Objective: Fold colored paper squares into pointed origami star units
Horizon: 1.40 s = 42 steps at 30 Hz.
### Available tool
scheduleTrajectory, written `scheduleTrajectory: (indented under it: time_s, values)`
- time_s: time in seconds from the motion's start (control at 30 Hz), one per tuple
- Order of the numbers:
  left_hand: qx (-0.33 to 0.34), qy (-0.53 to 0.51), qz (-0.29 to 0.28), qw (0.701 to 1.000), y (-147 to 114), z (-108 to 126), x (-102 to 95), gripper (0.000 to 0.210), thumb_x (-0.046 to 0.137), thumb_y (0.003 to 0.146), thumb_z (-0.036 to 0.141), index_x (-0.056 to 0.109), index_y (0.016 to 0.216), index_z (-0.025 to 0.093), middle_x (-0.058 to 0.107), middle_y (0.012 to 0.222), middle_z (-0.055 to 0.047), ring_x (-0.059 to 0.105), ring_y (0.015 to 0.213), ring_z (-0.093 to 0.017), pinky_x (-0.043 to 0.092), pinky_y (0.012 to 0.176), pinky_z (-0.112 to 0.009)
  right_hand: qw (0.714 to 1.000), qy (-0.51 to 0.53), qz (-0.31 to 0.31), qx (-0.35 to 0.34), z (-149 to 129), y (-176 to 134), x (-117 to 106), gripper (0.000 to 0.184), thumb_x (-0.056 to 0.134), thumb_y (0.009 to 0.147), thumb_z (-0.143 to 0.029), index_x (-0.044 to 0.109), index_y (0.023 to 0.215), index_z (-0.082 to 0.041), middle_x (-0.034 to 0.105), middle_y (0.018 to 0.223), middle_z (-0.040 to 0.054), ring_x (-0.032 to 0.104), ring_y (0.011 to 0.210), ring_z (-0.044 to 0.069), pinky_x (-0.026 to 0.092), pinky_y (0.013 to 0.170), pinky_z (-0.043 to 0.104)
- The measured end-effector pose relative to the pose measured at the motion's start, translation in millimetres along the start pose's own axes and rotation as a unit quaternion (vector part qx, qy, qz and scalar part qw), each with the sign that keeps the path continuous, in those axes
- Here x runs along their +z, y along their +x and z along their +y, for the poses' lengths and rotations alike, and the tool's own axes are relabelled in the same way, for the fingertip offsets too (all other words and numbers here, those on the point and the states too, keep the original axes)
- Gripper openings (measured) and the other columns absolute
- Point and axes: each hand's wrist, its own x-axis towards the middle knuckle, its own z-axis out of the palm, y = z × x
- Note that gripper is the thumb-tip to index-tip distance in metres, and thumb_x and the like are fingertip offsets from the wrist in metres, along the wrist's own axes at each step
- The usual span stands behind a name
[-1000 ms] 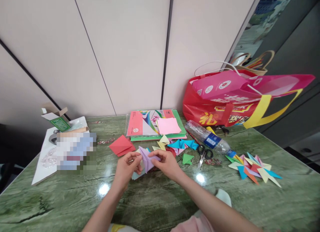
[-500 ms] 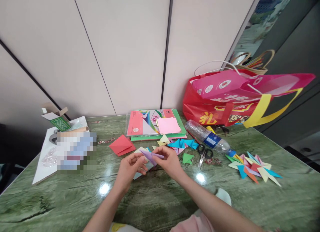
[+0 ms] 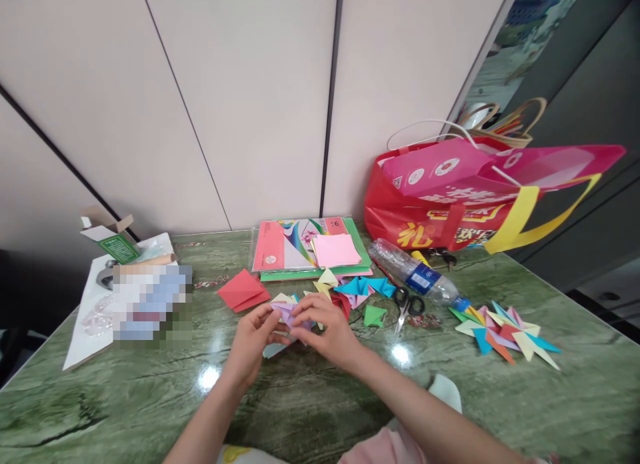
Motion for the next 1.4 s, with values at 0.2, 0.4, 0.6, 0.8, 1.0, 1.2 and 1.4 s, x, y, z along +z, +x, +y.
scheduleTrajectory:
  time_s: [0.2, 0.4, 0.6, 0.8, 1.0, 1.2, 1.4]
  values:
    - [0.003, 0.051, -0.001, 0.999, -1, -1, 2.4, 0.020, 0.064, 0.070, 0.032, 0.066, 0.076, 0.013, 0.061, 0.062, 0.000, 0.056, 0.055, -0.012, 0.051, 0.048, -0.023, 0.997, 0.004, 0.053, 0.053, 5, -1, -2, 0.009, 0.059, 0.074, -0.017, 0.065, 0.080, -0.020, 0.059, 0.092, 0.0058, 0.055, 0.089, 0.018, 0.043, 0.078, 0.031]
    - [0.011, 0.037, -0.019, 0.999, -3, 2, 3.6, 0.020, 0.065, 0.070, 0.030, 0.063, 0.079, 0.013, 0.063, 0.064, -0.001, 0.059, 0.055, -0.012, 0.050, 0.050, -0.023, 0.998, 0.032, 0.003, 0.059, 3, 0, 1, 0.011, 0.055, 0.080, -0.020, 0.065, 0.081, -0.020, 0.062, 0.086, 0.0043, 0.057, 0.083, 0.016, 0.043, 0.075, 0.028]
    - [0.019, 0.047, 0.015, 0.999, -1, -1, 3.8, 0.022, 0.069, 0.064, 0.029, 0.059, 0.076, 0.013, 0.061, 0.063, 0.001, 0.057, 0.049, -0.011, 0.050, 0.048, -0.024, 0.992, 0.052, -0.044, 0.106, -1, -1, 3, 0.032, 0.072, 0.062, -0.028, 0.061, 0.090, -0.017, 0.063, 0.084, 0.0028, 0.056, 0.075, 0.016, 0.043, 0.068, 0.026]
    - [0.054, 0.103, 0.008, 0.993, 2, -4, -1.1, 0.027, 0.069, 0.063, 0.027, 0.058, 0.084, 0.016, 0.060, 0.059, 0.003, 0.056, 0.052, -0.013, 0.049, 0.047, -0.025, 0.972, 0.170, -0.044, 0.154, 3, 2, 4, 0.010, 0.057, 0.074, -0.022, 0.061, 0.080, -0.015, 0.064, 0.090, 0.0054, 0.058, 0.084, 0.017, 0.044, 0.075, 0.027]
    - [0.098, 0.195, -0.003, 0.976, 2, -2, -2.0, 0.023, 0.068, 0.063, 0.026, 0.065, 0.083, 0.016, 0.067, 0.083, -0.005, 0.059, 0.080, -0.020, 0.050, 0.067, -0.028, 0.951, 0.222, -0.055, 0.206, 4, 4, -1, 0.015, 0.058, 0.075, -0.029, 0.063, 0.080, -0.015, 0.064, 0.080, 0.0024, 0.058, 0.072, 0.014, 0.043, 0.065, 0.025]
    - [0.074, 0.191, 0.002, 0.979, 2, -3, 0.1, 0.015, 0.068, 0.062, 0.027, 0.061, 0.060, 0.013, 0.060, 0.057, 0.001, 0.054, 0.056, -0.012, 0.043, 0.054, -0.022, 0.933, 0.277, -0.066, 0.219, 8, 3, 2, 0.022, 0.064, 0.070, -0.029, 0.063, 0.087, -0.016, 0.064, 0.081, 0.0021, 0.058, 0.071, 0.014, 0.044, 0.067, 0.026]
    - [0.060, 0.175, 0.014, 0.983, 1, -5, 3.3, 0.020, 0.071, 0.054, 0.020, 0.053, 0.061, 0.015, 0.053, 0.046, 0.006, 0.046, 0.046, -0.009, 0.036, 0.047, -0.019, 0.896, 0.354, -0.077, 0.258, 12, 1, 3, 0.033, 0.070, 0.063, -0.024, 0.060, 0.094, -0.016, 0.062, 0.084, 0.0018, 0.058, 0.073, 0.012, 0.043, 0.069, 0.026]
